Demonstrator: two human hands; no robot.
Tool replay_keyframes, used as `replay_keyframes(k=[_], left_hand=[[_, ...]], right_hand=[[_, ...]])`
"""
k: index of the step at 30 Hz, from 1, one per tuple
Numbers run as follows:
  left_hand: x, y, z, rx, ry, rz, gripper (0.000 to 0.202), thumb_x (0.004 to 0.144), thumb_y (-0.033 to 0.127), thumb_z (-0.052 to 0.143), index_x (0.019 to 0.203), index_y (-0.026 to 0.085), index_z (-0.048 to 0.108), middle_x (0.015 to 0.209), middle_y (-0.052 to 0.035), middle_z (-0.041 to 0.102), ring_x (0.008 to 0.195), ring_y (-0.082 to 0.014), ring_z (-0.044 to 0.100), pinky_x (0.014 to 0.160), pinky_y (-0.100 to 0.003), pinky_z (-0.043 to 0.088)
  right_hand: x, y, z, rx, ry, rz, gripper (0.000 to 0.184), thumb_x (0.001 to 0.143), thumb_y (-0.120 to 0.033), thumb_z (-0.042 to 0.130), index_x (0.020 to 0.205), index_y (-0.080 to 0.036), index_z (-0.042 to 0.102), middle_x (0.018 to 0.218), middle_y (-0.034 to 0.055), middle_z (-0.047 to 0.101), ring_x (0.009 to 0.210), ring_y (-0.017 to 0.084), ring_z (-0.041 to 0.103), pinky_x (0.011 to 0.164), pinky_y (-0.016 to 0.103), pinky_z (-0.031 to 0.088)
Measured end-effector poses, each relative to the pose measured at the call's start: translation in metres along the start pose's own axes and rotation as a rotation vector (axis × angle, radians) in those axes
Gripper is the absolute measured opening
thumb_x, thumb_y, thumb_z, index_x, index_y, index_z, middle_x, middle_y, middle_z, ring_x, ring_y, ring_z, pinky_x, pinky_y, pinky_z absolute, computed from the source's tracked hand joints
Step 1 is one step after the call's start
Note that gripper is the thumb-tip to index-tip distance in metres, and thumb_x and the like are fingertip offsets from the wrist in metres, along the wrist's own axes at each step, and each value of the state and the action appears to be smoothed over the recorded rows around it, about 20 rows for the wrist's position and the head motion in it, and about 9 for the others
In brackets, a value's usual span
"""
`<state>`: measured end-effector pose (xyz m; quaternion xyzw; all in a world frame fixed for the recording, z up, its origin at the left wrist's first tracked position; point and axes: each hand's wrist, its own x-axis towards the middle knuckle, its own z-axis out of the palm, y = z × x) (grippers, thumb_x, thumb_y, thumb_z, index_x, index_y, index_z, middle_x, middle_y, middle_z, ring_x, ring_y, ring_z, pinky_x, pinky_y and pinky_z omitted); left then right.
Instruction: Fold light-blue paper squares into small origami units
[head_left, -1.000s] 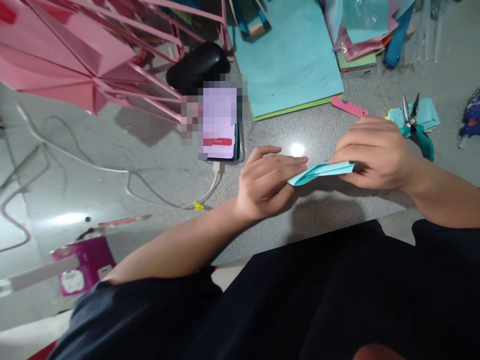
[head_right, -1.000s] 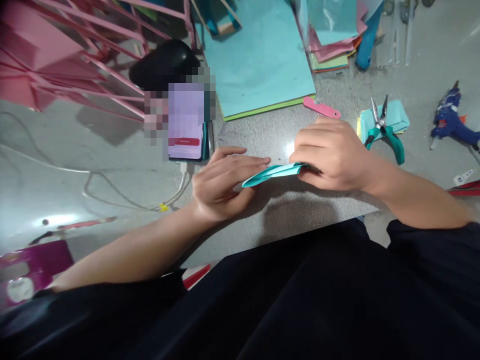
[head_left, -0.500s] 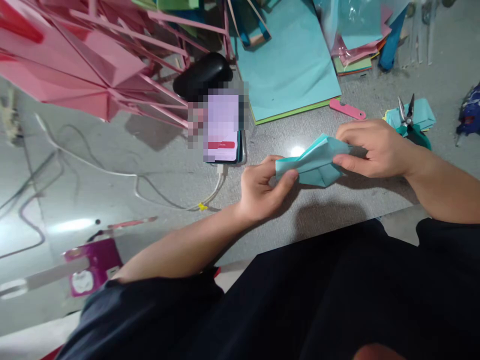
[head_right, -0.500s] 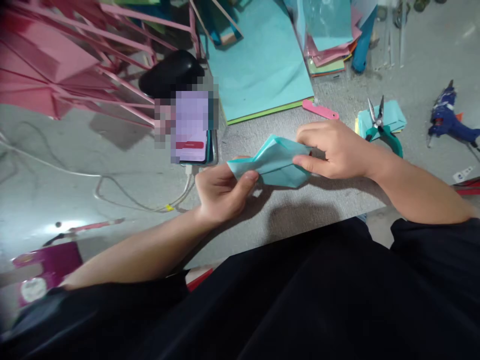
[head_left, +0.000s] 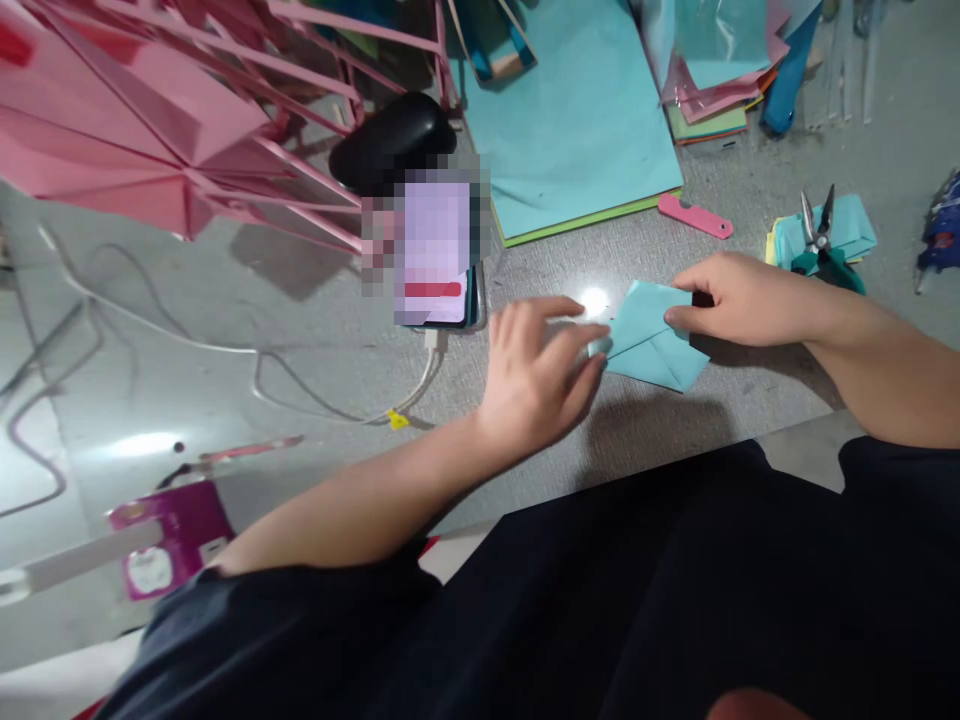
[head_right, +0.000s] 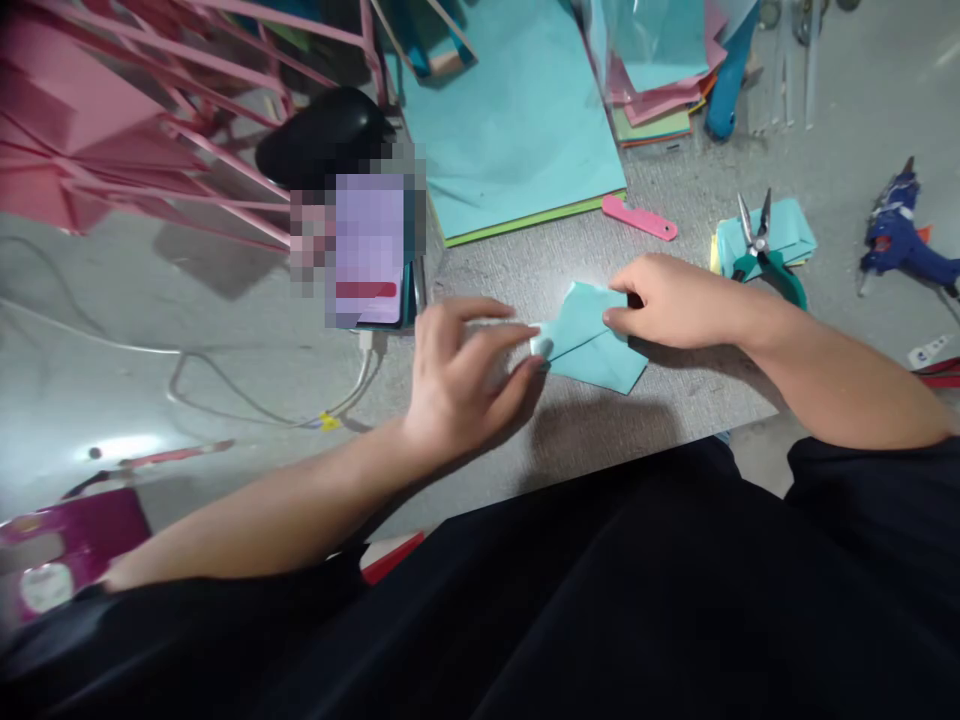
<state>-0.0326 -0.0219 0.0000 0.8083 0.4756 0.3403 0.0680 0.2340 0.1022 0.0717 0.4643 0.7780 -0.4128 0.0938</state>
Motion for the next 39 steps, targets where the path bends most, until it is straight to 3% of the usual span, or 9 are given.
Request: replay_keyframes(k=[2, 4, 7, 11, 15, 19, 21, 32, 39], left_hand=[[-0.004, 0.009, -0.004, 0.062, -0.141, 0.202, 0.026, 0.109, 0.022, 0.07, 0.135, 0.022, 0.072, 0.133, -0.013, 0.082, 0.12, -0.0305, 0.08, 0.102, -0.05, 0.066], [-0.011, 0.021, -0.005, 0.109, -0.269, 0.311, 0.035, 0.113, 0.024, 0.065, 0.144, 0.01, 0.068, 0.149, -0.0223, 0.078, 0.139, -0.0341, 0.076, 0.114, -0.05, 0.065], [-0.021, 0.037, -0.004, 0.186, -0.441, 0.258, 0.063, 0.113, 0.043, 0.07, 0.157, 0.0, 0.06, 0.167, -0.0306, 0.065, 0.159, -0.042, 0.063, 0.13, -0.054, 0.057], [-0.026, 0.043, -0.003, 0.226, -0.527, 0.252, 0.092, 0.107, 0.064, 0.075, 0.164, -0.005, 0.053, 0.173, -0.033, 0.057, 0.163, -0.0456, 0.058, 0.135, -0.054, 0.052], [-0.024, 0.042, -0.004, 0.245, -0.55, 0.261, 0.099, 0.105, 0.068, 0.075, 0.165, -0.008, 0.052, 0.173, -0.0356, 0.055, 0.162, -0.0489, 0.058, 0.135, -0.057, 0.05], [-0.022, 0.043, -0.006, 0.251, -0.555, 0.249, 0.098, 0.106, 0.069, 0.073, 0.165, -0.008, 0.053, 0.173, -0.0352, 0.055, 0.162, -0.0475, 0.059, 0.136, -0.055, 0.049], [-0.021, 0.043, -0.007, 0.242, -0.564, 0.247, 0.098, 0.106, 0.069, 0.072, 0.165, -0.007, 0.053, 0.173, -0.0351, 0.056, 0.163, -0.0461, 0.058, 0.137, -0.053, 0.049], [-0.018, 0.044, -0.01, 0.223, -0.548, 0.281, 0.093, 0.108, 0.064, 0.069, 0.161, -0.011, 0.056, 0.169, -0.0386, 0.057, 0.16, -0.0484, 0.061, 0.133, -0.055, 0.053], [-0.017, 0.043, -0.011, 0.183, -0.612, 0.241, 0.09, 0.107, 0.061, 0.071, 0.165, -0.007, 0.055, 0.174, -0.0358, 0.052, 0.164, -0.048, 0.056, 0.136, -0.057, 0.05]], right_hand=[[0.0, -0.004, 0.001, -0.092, 0.02, 0.043, 0.043, 0.1, -0.031, 0.074, 0.066, -0.023, 0.049, 0.06, -0.0039, 0.051, 0.058, 0.014, 0.044, 0.063, 0.037, 0.028], [-0.001, -0.007, 0.002, -0.173, 0.03, 0.069, 0.047, 0.099, -0.03, 0.073, 0.063, -0.024, 0.043, 0.058, -0.0038, 0.048, 0.057, 0.014, 0.04, 0.062, 0.038, 0.027], [-0.001, -0.007, 0.005, -0.275, 0.033, 0.068, 0.047, 0.098, -0.032, 0.072, 0.063, -0.024, 0.042, 0.058, -0.0027, 0.048, 0.057, 0.015, 0.039, 0.063, 0.038, 0.028], [-0.004, 0.0, 0.01, -0.406, 0.208, -0.014, 0.028, 0.098, -0.042, 0.075, 0.079, -0.025, 0.067, 0.074, 0.0033, 0.066, 0.07, 0.022, 0.054, 0.068, 0.039, 0.033], [-0.008, 0.005, 0.013, -0.62, 0.404, -0.332, 0.025, 0.111, -0.04, 0.064, 0.113, -0.022, 0.082, 0.112, 0.0142, 0.076, 0.105, 0.033, 0.066, 0.082, 0.044, 0.042], [-0.006, 0.009, 0.026, -0.819, 0.33, -0.762, 0.036, 0.122, -0.033, 0.047, 0.129, -0.02, 0.08, 0.102, 0.0081, 0.074, 0.093, 0.026, 0.062, 0.079, 0.04, 0.036], [-0.005, 0.012, 0.038, -0.816, 0.294, -0.834, 0.038, 0.122, -0.032, 0.048, 0.146, -0.017, 0.074, 0.098, 0.0061, 0.075, 0.089, 0.023, 0.06, 0.08, 0.039, 0.034], [-0.006, 0.012, 0.062, -0.806, 0.246, -0.607, 0.07, 0.121, -0.057, 0.045, 0.169, -0.008, 0.059, 0.104, 0.0148, 0.08, 0.091, 0.029, 0.06, 0.086, 0.045, 0.035], [-0.003, -0.004, 0.044, -0.518, 0.106, -0.259, 0.089, 0.103, -0.076, 0.065, 0.17, -0.017, 0.061, 0.103, 0.0152, 0.083, 0.094, 0.036, 0.068, 0.097, 0.051, 0.041]])
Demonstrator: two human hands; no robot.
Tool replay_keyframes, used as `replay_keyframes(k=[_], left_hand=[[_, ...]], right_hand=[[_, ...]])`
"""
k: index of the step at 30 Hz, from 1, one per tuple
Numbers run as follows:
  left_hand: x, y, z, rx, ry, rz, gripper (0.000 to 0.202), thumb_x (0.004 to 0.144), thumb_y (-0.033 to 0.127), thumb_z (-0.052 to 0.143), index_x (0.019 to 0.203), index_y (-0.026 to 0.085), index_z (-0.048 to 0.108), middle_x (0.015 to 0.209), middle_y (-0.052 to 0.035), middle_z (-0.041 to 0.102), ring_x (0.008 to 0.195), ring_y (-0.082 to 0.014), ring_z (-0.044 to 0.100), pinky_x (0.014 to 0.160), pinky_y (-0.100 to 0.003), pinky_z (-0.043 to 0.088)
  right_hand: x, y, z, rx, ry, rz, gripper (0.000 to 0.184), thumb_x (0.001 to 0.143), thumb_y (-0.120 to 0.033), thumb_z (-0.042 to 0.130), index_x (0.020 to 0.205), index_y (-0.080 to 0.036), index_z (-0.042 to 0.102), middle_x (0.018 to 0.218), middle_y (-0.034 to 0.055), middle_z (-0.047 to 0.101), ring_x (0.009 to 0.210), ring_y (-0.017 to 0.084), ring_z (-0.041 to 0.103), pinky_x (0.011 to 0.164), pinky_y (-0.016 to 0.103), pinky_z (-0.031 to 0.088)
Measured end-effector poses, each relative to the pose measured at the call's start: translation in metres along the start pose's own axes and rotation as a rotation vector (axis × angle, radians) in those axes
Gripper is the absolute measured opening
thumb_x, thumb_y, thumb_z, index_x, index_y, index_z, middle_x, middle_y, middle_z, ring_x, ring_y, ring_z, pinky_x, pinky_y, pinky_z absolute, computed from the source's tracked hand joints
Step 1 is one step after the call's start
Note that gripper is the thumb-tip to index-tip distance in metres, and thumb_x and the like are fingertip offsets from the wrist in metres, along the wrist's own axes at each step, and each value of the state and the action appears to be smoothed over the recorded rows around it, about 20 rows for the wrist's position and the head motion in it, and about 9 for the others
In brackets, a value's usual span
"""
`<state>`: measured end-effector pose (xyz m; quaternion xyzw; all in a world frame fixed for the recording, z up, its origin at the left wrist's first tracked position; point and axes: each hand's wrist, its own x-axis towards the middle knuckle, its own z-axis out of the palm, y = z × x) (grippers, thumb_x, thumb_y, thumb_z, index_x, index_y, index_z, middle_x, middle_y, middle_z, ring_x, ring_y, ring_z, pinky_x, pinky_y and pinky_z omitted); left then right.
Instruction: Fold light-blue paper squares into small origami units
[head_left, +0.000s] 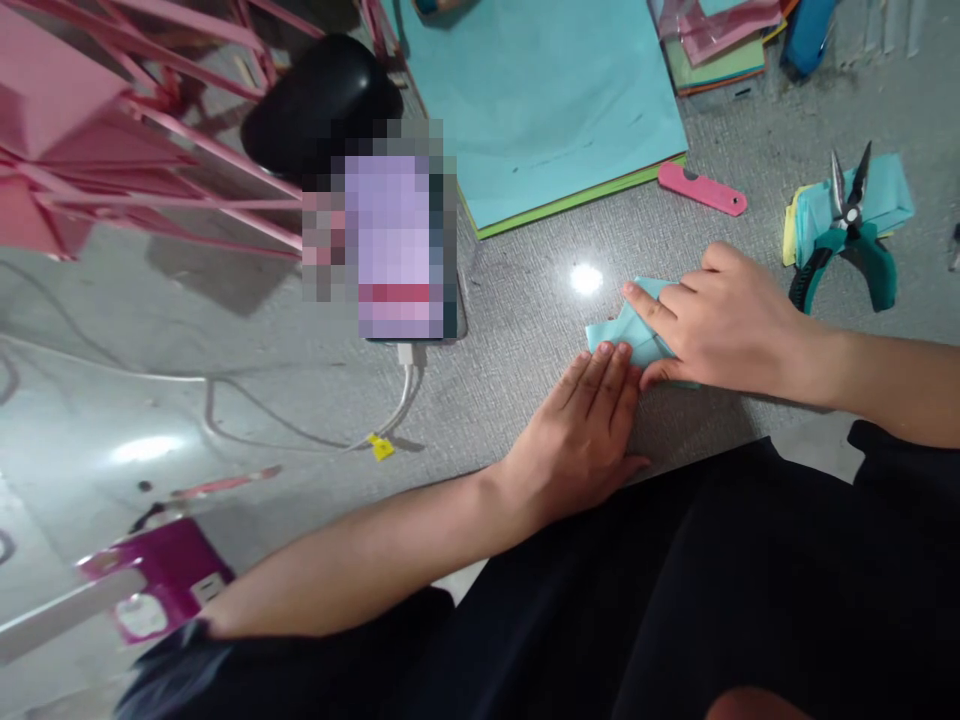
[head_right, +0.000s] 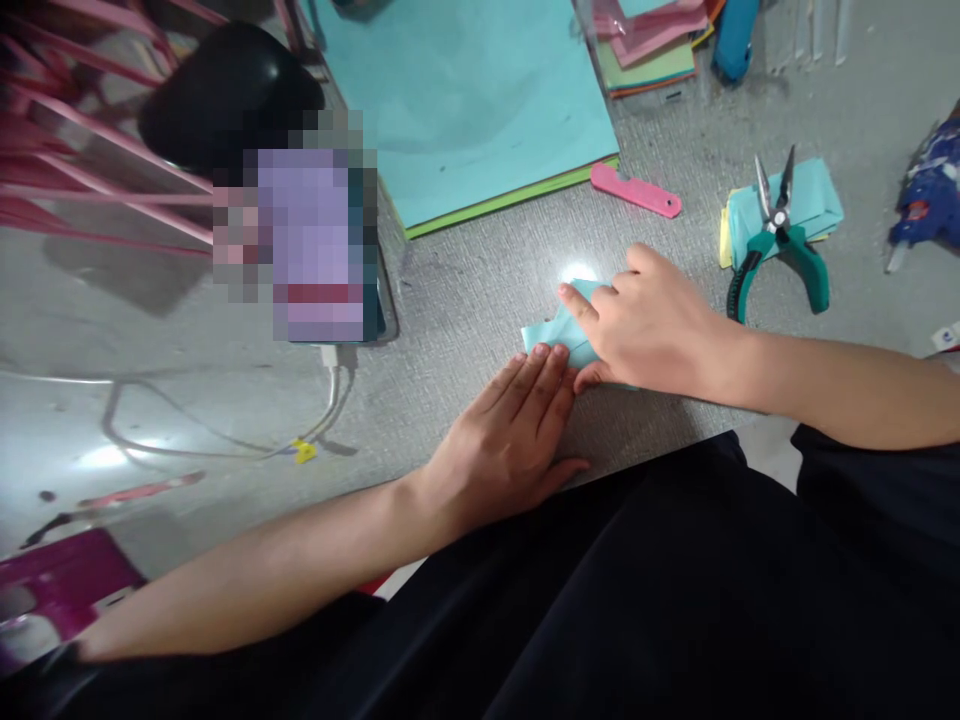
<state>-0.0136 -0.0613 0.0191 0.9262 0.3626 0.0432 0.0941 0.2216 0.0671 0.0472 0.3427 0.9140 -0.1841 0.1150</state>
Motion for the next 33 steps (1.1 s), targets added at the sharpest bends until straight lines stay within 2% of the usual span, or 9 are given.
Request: replay_keyframes(k=[3, 5, 8, 11, 14, 20, 24, 29, 33], left_hand=[[0.0, -0.001, 0.0, 0.001, 0.004, 0.002, 0.092, 0.106, 0.06, 0.073, 0.165, -0.008, 0.054, 0.174, -0.0371, 0.052, 0.163, -0.0491, 0.057, 0.135, -0.058, 0.051], [0.001, -0.002, 0.001, 0.0, 0.007, 0.003, 0.093, 0.106, 0.061, 0.074, 0.165, -0.007, 0.053, 0.174, -0.0381, 0.051, 0.162, -0.0497, 0.058, 0.134, -0.059, 0.052], [0.001, -0.003, 0.002, -0.007, 0.009, 0.004, 0.093, 0.105, 0.062, 0.075, 0.166, -0.005, 0.053, 0.174, -0.0376, 0.052, 0.162, -0.0491, 0.058, 0.133, -0.06, 0.051], [0.002, -0.005, 0.003, 0.021, 0.025, 0.016, 0.095, 0.104, 0.063, 0.077, 0.165, -0.005, 0.053, 0.172, -0.0376, 0.054, 0.159, -0.0484, 0.062, 0.132, -0.058, 0.052], [0.003, -0.006, 0.002, 0.051, 0.043, 0.039, 0.095, 0.104, 0.065, 0.076, 0.163, -0.007, 0.054, 0.169, -0.0389, 0.057, 0.155, -0.049, 0.066, 0.128, -0.058, 0.055], [0.004, -0.009, 0.004, 0.067, 0.034, 0.065, 0.093, 0.107, 0.067, 0.071, 0.162, -0.006, 0.056, 0.168, -0.0395, 0.057, 0.153, -0.0498, 0.067, 0.124, -0.059, 0.058], [0.002, -0.01, 0.005, 0.019, 0.024, 0.037, 0.09, 0.107, 0.067, 0.072, 0.165, 0.001, 0.056, 0.172, -0.0362, 0.055, 0.156, -0.0482, 0.065, 0.127, -0.06, 0.057], [-0.001, -0.005, 0.004, 0.096, 0.055, 0.038, 0.088, 0.106, 0.066, 0.075, 0.158, -0.004, 0.062, 0.164, -0.039, 0.062, 0.148, -0.0482, 0.072, 0.123, -0.057, 0.063], [-0.004, -0.001, 0.003, 0.16, 0.074, 0.045, 0.086, 0.106, 0.065, 0.076, 0.151, -0.008, 0.065, 0.155, -0.0412, 0.068, 0.141, -0.0488, 0.077, 0.118, -0.058, 0.067]], right_hand=[[0.002, 0.0, -0.012, -0.05, 0.03, 0.055, 0.096, 0.099, -0.079, 0.069, 0.166, -0.01, 0.063, 0.097, 0.0176, 0.082, 0.095, 0.039, 0.071, 0.097, 0.053, 0.042], [0.0, -0.001, -0.015, -0.052, 0.068, 0.078, 0.093, 0.099, -0.08, 0.07, 0.164, -0.013, 0.066, 0.097, 0.0169, 0.082, 0.097, 0.04, 0.073, 0.096, 0.052, 0.043], [-0.001, 0.003, -0.011, -0.101, 0.095, 0.087, 0.092, 0.098, -0.077, 0.073, 0.167, -0.017, 0.062, 0.112, 0.0178, 0.082, 0.104, 0.038, 0.073, 0.097, 0.049, 0.043], [0.001, 0.014, -0.002, -0.064, 0.187, 0.063, 0.099, 0.092, -0.084, 0.079, 0.165, -0.021, 0.06, 0.133, 0.019, 0.075, 0.117, 0.04, 0.069, 0.101, 0.05, 0.044], [0.007, 0.026, 0.006, 0.012, 0.263, 0.049, 0.098, 0.087, -0.089, 0.081, 0.158, -0.024, 0.063, 0.142, 0.0183, 0.067, 0.127, 0.042, 0.062, 0.108, 0.054, 0.043], [0.019, 0.028, 0.013, 0.09, 0.265, 0.075, 0.077, 0.095, -0.077, 0.079, 0.15, -0.026, 0.064, 0.141, 0.0177, 0.063, 0.133, 0.045, 0.056, 0.112, 0.059, 0.043], [0.02, 0.033, 0.012, 0.097, 0.273, 0.079, 0.077, 0.094, -0.074, 0.081, 0.154, -0.03, 0.061, 0.141, 0.0165, 0.065, 0.134, 0.045, 0.056, 0.111, 0.06, 0.045], [0.016, 0.054, 0.0, 0.055, 0.264, 0.132, 0.072, 0.09, -0.072, 0.086, 0.147, -0.031, 0.067, 0.145, 0.0183, 0.067, 0.133, 0.047, 0.06, 0.106, 0.06, 0.049], [0.014, 0.054, -0.015, 0.041, 0.206, 0.174, 0.061, 0.092, -0.057, 0.087, 0.145, -0.031, 0.069, 0.146, 0.0164, 0.069, 0.132, 0.044, 0.063, 0.107, 0.059, 0.05]])
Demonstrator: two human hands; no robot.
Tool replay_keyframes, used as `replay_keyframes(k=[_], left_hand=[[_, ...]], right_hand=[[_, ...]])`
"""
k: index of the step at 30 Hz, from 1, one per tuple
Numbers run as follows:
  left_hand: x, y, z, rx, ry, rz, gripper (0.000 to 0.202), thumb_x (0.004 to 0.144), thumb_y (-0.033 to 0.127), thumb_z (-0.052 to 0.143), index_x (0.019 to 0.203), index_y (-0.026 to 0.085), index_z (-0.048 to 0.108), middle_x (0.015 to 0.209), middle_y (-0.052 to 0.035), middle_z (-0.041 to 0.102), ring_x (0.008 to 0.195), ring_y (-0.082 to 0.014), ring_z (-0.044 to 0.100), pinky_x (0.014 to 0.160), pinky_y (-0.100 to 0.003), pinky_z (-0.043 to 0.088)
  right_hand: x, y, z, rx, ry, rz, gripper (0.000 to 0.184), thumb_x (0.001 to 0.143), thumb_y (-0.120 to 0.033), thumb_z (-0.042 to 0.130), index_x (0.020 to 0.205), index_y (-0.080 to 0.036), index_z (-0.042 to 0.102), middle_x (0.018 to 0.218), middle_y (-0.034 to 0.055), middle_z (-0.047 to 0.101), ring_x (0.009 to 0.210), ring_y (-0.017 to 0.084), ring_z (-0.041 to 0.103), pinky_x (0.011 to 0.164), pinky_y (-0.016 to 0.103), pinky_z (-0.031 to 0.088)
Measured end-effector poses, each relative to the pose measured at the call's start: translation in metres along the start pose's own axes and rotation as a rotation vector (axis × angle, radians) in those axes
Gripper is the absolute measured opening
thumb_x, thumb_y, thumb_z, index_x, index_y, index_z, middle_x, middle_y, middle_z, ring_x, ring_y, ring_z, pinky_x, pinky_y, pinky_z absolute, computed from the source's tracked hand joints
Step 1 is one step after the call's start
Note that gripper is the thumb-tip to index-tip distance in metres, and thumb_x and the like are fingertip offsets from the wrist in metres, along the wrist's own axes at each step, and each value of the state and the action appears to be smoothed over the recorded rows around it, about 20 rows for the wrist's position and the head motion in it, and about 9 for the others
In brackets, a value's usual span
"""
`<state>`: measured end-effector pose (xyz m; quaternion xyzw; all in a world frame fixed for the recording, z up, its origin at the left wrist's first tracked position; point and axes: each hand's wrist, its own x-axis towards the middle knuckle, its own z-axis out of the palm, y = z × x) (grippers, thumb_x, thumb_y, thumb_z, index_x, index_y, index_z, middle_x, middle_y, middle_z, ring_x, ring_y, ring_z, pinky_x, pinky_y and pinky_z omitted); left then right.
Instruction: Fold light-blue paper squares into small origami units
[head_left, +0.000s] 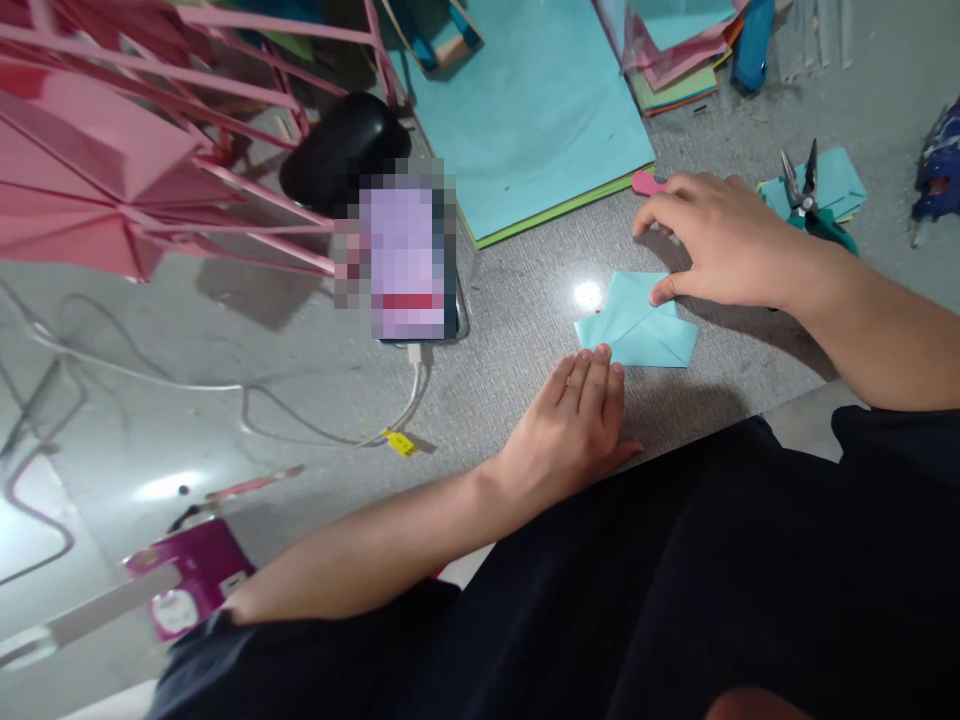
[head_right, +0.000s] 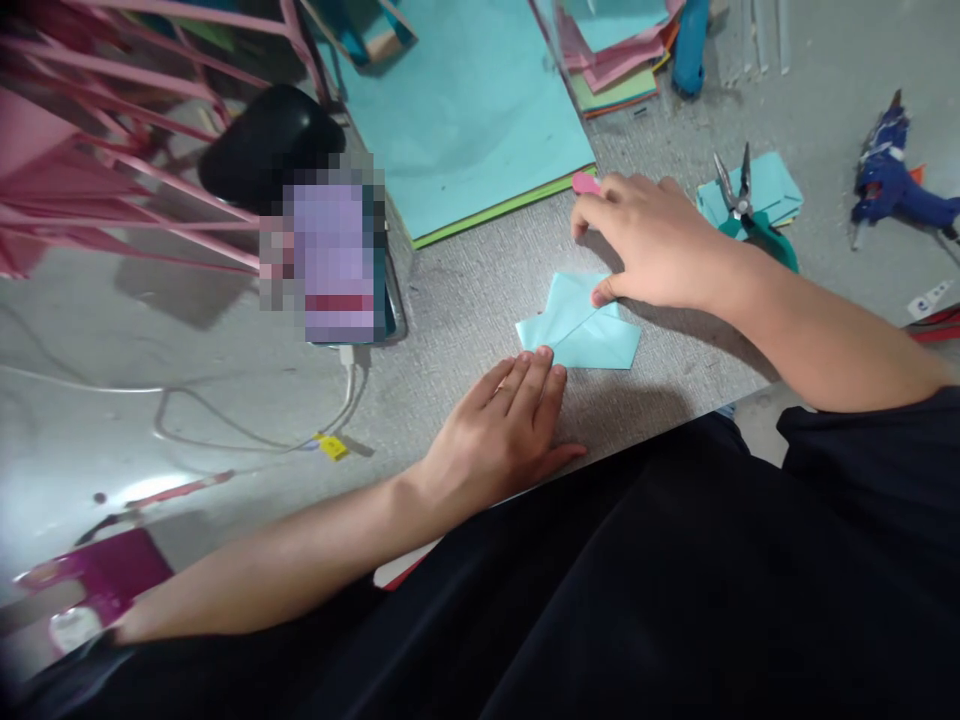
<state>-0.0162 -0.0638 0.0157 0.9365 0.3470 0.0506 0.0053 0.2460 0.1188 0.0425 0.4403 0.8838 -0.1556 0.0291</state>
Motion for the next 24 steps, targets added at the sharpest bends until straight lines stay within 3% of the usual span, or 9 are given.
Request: replay_keyframes(k=[3, 5, 6, 9, 12, 17, 21, 24], left_hand=[[-0.001, 0.002, -0.001, 0.002, -0.014, -0.002, 0.084, 0.109, 0.064, 0.072, 0.152, -0.007, 0.065, 0.157, -0.0402, 0.067, 0.143, -0.0485, 0.076, 0.119, -0.059, 0.067], [0.0, 0.002, -0.001, 0.005, -0.015, -0.002, 0.083, 0.109, 0.063, 0.072, 0.152, -0.008, 0.065, 0.157, -0.0406, 0.067, 0.143, -0.0488, 0.075, 0.119, -0.059, 0.067], [0.0, 0.002, 0.0, 0.005, -0.012, 0.001, 0.083, 0.109, 0.063, 0.072, 0.152, -0.008, 0.066, 0.156, -0.041, 0.067, 0.142, -0.049, 0.076, 0.119, -0.059, 0.067], [0.002, 0.002, 0.001, 0.009, 0.013, 0.018, 0.086, 0.107, 0.065, 0.074, 0.148, -0.01, 0.068, 0.149, -0.0421, 0.071, 0.137, -0.0492, 0.079, 0.116, -0.058, 0.069], [0.003, 0.001, 0.002, 0.039, 0.044, 0.032, 0.087, 0.105, 0.067, 0.077, 0.143, -0.011, 0.07, 0.146, -0.0431, 0.072, 0.133, -0.0493, 0.081, 0.113, -0.056, 0.07], [0.002, 0.0, 0.001, 0.003, 0.02, 0.025, 0.087, 0.106, 0.067, 0.076, 0.149, -0.009, 0.068, 0.153, -0.0421, 0.069, 0.139, -0.0498, 0.078, 0.116, -0.058, 0.068], [0.0, 0.0, 0.002, -0.014, -0.002, 0.013, 0.083, 0.11, 0.067, 0.069, 0.15, -0.005, 0.068, 0.156, -0.0403, 0.068, 0.142, -0.0492, 0.076, 0.117, -0.059, 0.067], [0.0, -0.003, 0.004, 0.002, 0.082, 0.027, 0.078, 0.113, 0.066, 0.065, 0.144, -0.005, 0.071, 0.148, -0.0393, 0.073, 0.134, -0.0476, 0.081, 0.11, -0.058, 0.07]], right_hand=[[-0.005, -0.016, -0.004, -0.066, -0.025, -0.143, 0.041, 0.101, -0.04, 0.077, 0.14, -0.028, 0.075, 0.146, 0.0156, 0.069, 0.136, 0.041, 0.061, 0.107, 0.056, 0.045], [-0.012, -0.031, 0.0, -0.135, -0.026, -0.329, 0.029, 0.112, -0.034, 0.059, 0.13, -0.026, 0.081, 0.137, 0.0146, 0.073, 0.131, 0.037, 0.061, 0.102, 0.052, 0.042], [-0.016, -0.038, 0.004, -0.17, -0.015, -0.417, 0.036, 0.117, -0.032, 0.048, 0.126, -0.025, 0.083, 0.13, 0.014, 0.076, 0.125, 0.035, 0.062, 0.097, 0.05, 0.04], [-0.027, -0.053, 0.02, -0.238, -0.01, -0.587, 0.047, 0.123, -0.041, 0.041, 0.148, -0.02, 0.075, 0.119, 0.0135, 0.079, 0.112, 0.032, 0.064, 0.09, 0.045, 0.036], [-0.032, -0.057, 0.027, -0.249, -0.005, -0.552, 0.055, 0.122, -0.049, 0.046, 0.161, -0.016, 0.066, 0.123, 0.015, 0.08, 0.106, 0.03, 0.065, 0.088, 0.041, 0.034], [-0.028, -0.05, 0.013, -0.31, -0.052, -0.328, 0.071, 0.114, -0.058, 0.062, 0.168, -0.012, 0.06, 0.133, 0.022, 0.078, 0.106, 0.033, 0.067, 0.089, 0.043, 0.033], [-0.025, -0.04, 0.008, -0.288, 0.0, -0.217, 0.073, 0.108, -0.062, 0.069, 0.164, -0.014, 0.065, 0.135, 0.0215, 0.076, 0.112, 0.035, 0.064, 0.092, 0.044, 0.035], [-0.022, -0.034, 0.012, -0.144, 0.067, -0.205, 0.065, 0.104, -0.065, 0.075, 0.151, -0.019, 0.074, 0.131, 0.0182, 0.076, 0.11, 0.033, 0.063, 0.09, 0.042, 0.036]])
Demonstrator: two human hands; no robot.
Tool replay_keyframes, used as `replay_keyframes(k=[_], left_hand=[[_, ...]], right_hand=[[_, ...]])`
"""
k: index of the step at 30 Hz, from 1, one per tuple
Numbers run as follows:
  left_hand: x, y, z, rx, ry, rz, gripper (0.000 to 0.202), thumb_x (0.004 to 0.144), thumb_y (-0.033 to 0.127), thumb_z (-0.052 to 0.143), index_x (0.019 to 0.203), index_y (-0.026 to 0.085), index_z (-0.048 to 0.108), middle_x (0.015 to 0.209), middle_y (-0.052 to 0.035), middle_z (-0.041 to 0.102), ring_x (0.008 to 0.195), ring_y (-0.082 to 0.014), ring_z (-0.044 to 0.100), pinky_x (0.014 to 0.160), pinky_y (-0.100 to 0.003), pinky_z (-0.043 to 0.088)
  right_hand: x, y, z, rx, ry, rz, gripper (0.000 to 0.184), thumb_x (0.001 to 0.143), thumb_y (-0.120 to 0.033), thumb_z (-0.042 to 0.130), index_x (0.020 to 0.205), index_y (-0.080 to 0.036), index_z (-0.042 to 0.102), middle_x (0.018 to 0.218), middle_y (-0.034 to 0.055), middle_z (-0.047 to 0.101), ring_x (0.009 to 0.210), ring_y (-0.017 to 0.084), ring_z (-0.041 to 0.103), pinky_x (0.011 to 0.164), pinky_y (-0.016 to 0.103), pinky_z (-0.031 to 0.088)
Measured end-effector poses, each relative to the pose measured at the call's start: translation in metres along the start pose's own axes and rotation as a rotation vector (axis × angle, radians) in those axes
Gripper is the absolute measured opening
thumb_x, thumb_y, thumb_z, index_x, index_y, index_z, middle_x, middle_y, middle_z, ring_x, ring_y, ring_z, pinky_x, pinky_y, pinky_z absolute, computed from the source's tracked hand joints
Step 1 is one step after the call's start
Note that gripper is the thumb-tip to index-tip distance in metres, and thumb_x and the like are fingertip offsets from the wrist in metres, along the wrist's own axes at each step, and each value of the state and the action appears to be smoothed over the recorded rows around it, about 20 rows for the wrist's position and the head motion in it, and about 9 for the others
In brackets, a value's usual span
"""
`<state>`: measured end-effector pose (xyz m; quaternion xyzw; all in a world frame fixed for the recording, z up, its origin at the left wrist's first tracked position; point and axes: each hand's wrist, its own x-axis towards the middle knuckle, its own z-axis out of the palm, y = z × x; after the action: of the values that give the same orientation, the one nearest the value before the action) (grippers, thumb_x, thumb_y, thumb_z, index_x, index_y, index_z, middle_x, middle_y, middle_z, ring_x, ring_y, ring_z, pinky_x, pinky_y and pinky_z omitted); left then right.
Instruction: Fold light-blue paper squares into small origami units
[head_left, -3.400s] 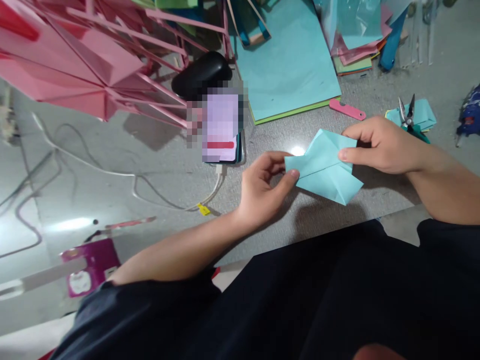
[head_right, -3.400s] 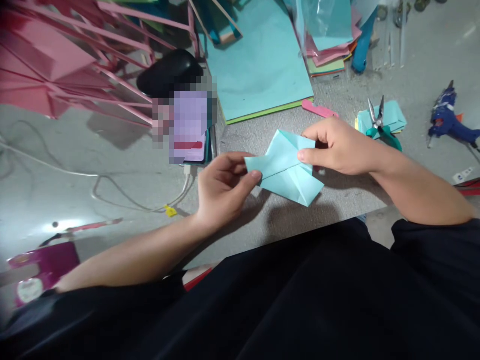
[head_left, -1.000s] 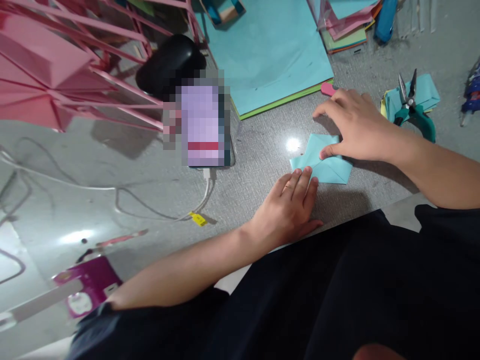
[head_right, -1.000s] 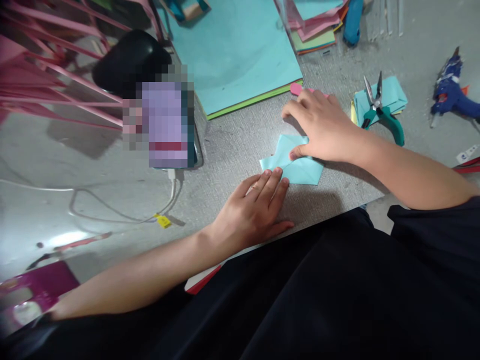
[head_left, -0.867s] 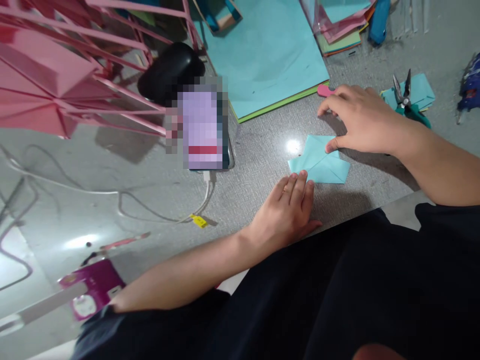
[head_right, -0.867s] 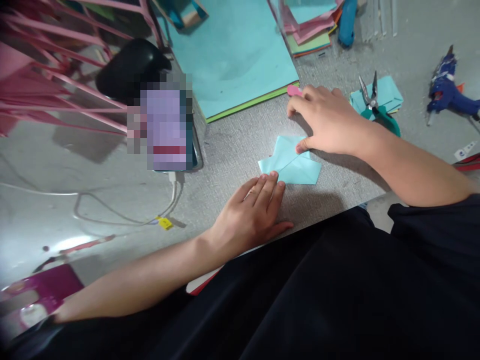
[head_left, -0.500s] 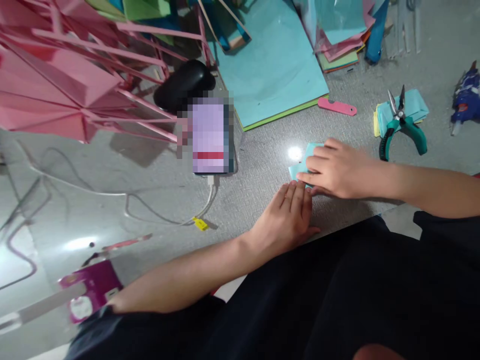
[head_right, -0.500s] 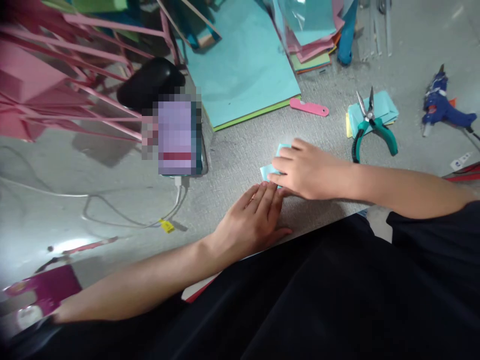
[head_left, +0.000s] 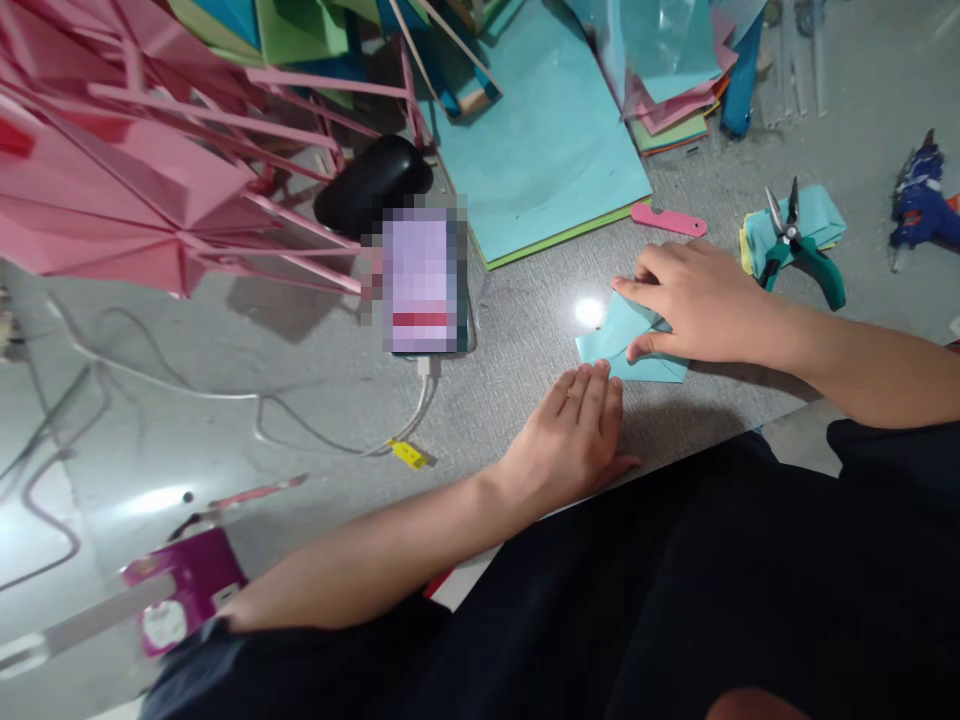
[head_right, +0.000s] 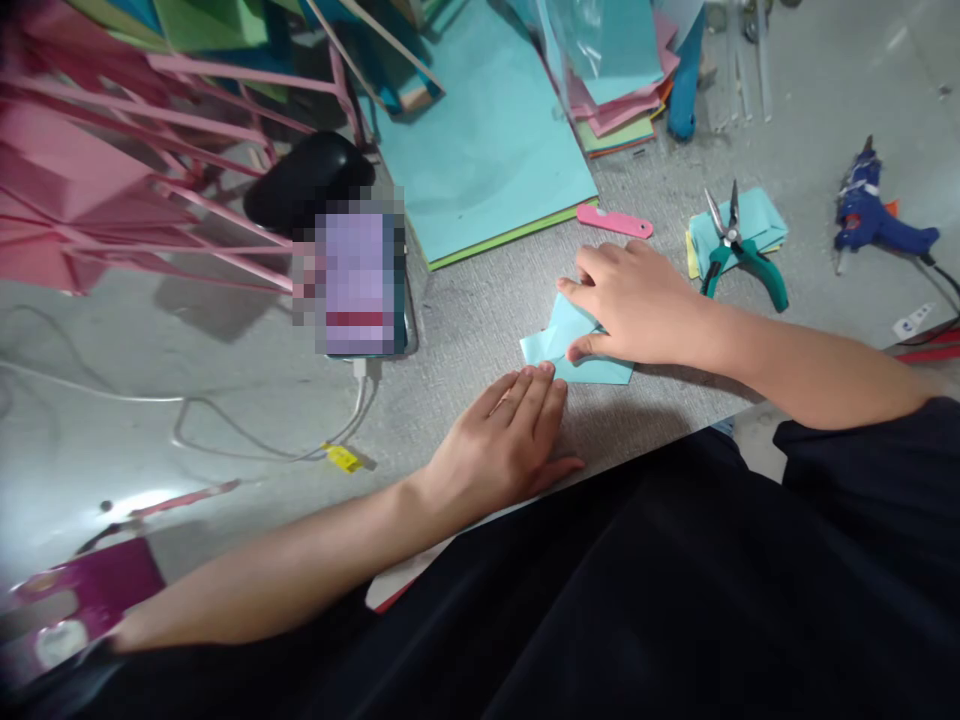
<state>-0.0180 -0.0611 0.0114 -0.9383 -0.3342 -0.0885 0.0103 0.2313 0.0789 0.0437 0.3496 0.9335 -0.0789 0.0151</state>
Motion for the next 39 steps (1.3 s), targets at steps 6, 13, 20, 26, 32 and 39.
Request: replay_keyframes(k=[6, 13, 20, 26, 32, 39], left_hand=[[0.01, -0.024, 0.011, -0.176, 0.313, 0.012, 0.024, 0.113, 0.039, 0.069, 0.114, 0.016, 0.077, 0.119, -0.0138, 0.09, 0.111, -0.0315, 0.089, 0.088, -0.042, 0.072], [0.017, -0.045, 0.021, -0.519, 0.387, -0.37, 0.031, 0.107, 0.035, 0.074, 0.134, 0.023, 0.066, 0.139, -0.0148, 0.078, 0.123, -0.03, 0.078, 0.095, -0.046, 0.066], [0.015, -0.041, 0.025, -0.372, 0.198, -0.308, 0.038, 0.107, 0.054, 0.077, 0.129, 0.023, 0.07, 0.135, -0.0159, 0.075, 0.12, -0.0362, 0.068, 0.095, -0.051, 0.052], [0.017, -0.046, 0.027, -0.47, 0.238, -0.31, 0.029, 0.102, 0.041, 0.08, 0.12, 0.025, 0.065, 0.123, -0.0109, 0.078, 0.113, -0.0323, 0.072, 0.092, -0.047, 0.051], [0.017, -0.042, 0.023, -0.755, 0.387, -0.241, 0.021, 0.106, 0.024, 0.075, 0.124, 0.024, 0.065, 0.093, 0.001, 0.079, 0.062, -0.0113, 0.063, 0.061, -0.027, 0.049], [0.021, -0.038, 0.027, -0.769, 0.726, -0.396, 0.023, 0.099, 0.021, 0.084, 0.118, 0.024, 0.071, 0.08, 0.006, 0.07, 0.055, -0.007, 0.055, 0.049, -0.02, 0.04]], right_hand=[[0.006, -0.004, 0.001, 0.252, -0.063, 0.19, 0.06, 0.083, -0.044, 0.101, 0.133, -0.022, 0.076, 0.117, 0.0105, 0.079, 0.108, 0.032, 0.066, 0.091, 0.038, 0.037], [0.006, -0.009, -0.01, 0.527, -0.193, 0.314, 0.048, 0.078, -0.018, 0.099, 0.119, -0.023, 0.074, 0.098, -0.0009, 0.073, 0.083, 0.019, 0.063, 0.076, 0.032, 0.036], [0.0, -0.011, -0.001, 0.32, -0.143, 0.083, 0.053, 0.081, -0.04, 0.101, 0.124, -0.022, 0.075, 0.131, 0.0107, 0.068, 0.099, 0.026, 0.063, 0.082, 0.036, 0.035], [0.001, -0.01, -0.003, 0.532, -0.167, 0.078, 0.039, 0.077, -0.021, 0.095, 0.104, -0.023, 0.066, 0.104, 0.0024, 0.068, 0.087, 0.02, 0.058, 0.076, 0.032, 0.034], [-0.007, -0.021, -0.008, 0.798, 0.015, -0.052, 0.027, 0.087, -0.015, 0.079, 0.108, -0.025, 0.064, 0.096, -0.0013, 0.074, 0.091, 0.019, 0.067, 0.084, 0.034, 0.045], [-0.01, -0.02, 0.0, 0.981, 0.307, 0.006, 0.061, 0.085, -0.033, 0.092, 0.138, -0.026, 0.063, 0.129, 0.007, 0.077, 0.106, 0.024, 0.076, 0.094, 0.042, 0.063]])
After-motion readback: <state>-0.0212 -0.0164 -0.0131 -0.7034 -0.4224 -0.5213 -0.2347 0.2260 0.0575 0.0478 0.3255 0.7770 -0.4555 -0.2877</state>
